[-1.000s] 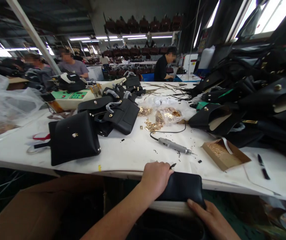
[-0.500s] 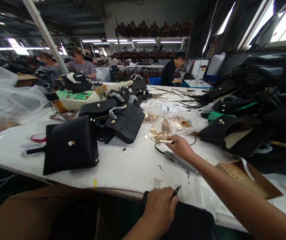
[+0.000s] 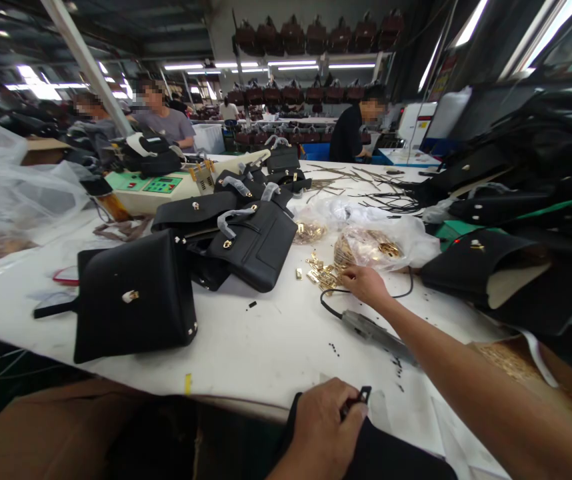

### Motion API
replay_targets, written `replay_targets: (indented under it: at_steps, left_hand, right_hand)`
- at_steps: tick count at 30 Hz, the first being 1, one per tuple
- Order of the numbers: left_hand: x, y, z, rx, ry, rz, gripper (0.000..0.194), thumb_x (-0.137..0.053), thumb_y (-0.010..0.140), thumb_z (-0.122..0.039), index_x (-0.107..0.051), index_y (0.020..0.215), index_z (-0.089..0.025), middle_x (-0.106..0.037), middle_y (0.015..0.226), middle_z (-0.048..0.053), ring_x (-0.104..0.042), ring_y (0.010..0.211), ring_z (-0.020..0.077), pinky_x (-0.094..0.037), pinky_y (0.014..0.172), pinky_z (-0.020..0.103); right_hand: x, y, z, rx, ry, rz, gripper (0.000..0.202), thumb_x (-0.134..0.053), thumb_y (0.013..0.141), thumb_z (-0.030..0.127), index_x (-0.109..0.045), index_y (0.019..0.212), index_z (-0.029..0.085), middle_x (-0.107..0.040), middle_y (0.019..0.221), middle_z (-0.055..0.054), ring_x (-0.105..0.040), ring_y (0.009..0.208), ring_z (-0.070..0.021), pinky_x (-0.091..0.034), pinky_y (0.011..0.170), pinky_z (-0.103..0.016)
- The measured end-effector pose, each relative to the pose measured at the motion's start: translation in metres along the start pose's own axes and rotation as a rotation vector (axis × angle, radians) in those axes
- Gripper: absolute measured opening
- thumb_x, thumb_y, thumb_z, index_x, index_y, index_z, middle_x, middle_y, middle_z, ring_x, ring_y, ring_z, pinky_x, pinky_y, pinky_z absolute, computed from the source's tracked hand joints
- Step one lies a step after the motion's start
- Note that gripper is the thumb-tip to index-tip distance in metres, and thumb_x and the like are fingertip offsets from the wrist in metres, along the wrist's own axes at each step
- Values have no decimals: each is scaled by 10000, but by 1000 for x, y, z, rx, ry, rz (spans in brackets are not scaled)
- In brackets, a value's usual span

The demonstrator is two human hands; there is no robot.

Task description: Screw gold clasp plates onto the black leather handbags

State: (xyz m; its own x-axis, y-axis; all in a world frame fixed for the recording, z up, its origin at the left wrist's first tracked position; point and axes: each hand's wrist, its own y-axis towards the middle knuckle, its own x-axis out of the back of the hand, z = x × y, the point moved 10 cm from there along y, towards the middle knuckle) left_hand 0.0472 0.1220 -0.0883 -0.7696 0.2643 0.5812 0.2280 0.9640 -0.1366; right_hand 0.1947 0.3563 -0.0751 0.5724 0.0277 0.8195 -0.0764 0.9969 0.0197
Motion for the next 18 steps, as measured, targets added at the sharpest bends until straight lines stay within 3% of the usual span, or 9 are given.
replay_targets:
  at_steps: [6,12,18]
  left_hand:
    - [7,-1,-9,5,-14,11,182,-592,901,-320,-738,815,-252,-735,818,-22,-648,776,157,-381,715,277]
    - [7,0,-11,-29,-33,5,197,-587,912,-355,-748,867,-251,-739,840,-25,-646,776,154,-396,722,267]
    - [5,-1,-9,-34,-111,-12,252,-579,930,-412,-761,972,-243,-750,888,-16,-639,781,156,-425,719,257]
  right_hand:
    - [20,-38,-3,-73,347,16,311,-554,880,402,-750,971,179,-746,881,-67,-691,770,-202,-504,601,-262]
    - [15,-125,20,-186,1087,191,340,-815,771,462,-737,915,164,-711,953,-86,-657,765,-170,-496,574,-244]
    - [8,-194,20,-280,1200,214,347,-863,731,453,-711,866,171,-695,916,-64,-681,842,-201,-526,647,-267]
